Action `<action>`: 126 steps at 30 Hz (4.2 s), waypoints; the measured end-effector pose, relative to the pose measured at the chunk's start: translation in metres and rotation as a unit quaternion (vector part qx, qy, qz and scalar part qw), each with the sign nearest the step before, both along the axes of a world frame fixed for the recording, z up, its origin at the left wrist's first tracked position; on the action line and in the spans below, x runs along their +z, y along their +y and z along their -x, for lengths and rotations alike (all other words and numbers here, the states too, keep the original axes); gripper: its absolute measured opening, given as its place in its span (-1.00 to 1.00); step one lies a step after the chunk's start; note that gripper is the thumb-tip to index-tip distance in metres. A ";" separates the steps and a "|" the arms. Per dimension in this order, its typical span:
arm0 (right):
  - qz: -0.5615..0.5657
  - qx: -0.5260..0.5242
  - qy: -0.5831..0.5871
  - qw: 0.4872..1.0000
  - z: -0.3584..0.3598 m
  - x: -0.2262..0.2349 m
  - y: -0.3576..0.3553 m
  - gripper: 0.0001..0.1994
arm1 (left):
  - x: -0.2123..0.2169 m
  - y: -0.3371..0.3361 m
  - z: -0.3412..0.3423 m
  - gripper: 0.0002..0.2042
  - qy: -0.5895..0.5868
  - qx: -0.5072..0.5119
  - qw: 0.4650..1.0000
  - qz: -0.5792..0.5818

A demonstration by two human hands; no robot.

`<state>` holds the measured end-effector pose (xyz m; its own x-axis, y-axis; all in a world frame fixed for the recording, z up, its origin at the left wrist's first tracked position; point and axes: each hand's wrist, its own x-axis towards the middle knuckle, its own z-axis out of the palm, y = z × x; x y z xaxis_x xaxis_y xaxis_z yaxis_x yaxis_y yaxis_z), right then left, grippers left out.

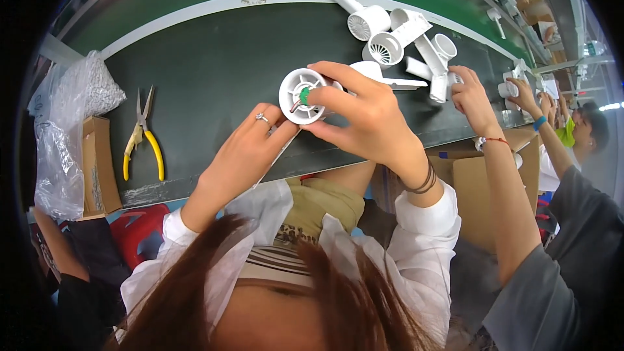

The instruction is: The person assembles the components of a small handheld fan by hand, connecting the fan head to the fan handle with wires, using pliers to secure the connections.

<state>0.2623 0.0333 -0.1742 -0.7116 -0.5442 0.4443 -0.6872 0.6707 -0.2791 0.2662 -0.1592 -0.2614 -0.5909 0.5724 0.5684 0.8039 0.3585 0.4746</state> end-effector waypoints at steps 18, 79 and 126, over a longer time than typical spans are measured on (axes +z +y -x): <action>0.066 0.049 0.058 0.995 -0.010 -0.018 -0.016 -0.77 | 0.019 -0.007 -0.010 -0.77 -0.087 0.011 0.996 0.020; 0.224 0.044 -0.027 0.973 -0.021 -0.015 -0.019 -0.77 | 0.024 -0.002 -0.010 -0.77 -0.005 0.060 0.994 -0.092; 0.306 0.056 -0.104 0.945 -0.001 -0.032 -0.021 -0.52 | 0.030 0.001 -0.011 -0.83 0.030 0.098 0.994 -0.040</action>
<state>0.2633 0.0123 -0.2058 -0.7717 -0.3084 0.5563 -0.6314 0.2665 -0.7282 0.2773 -0.1581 -0.2318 -0.6497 0.4012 0.6457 0.7505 0.4737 0.4608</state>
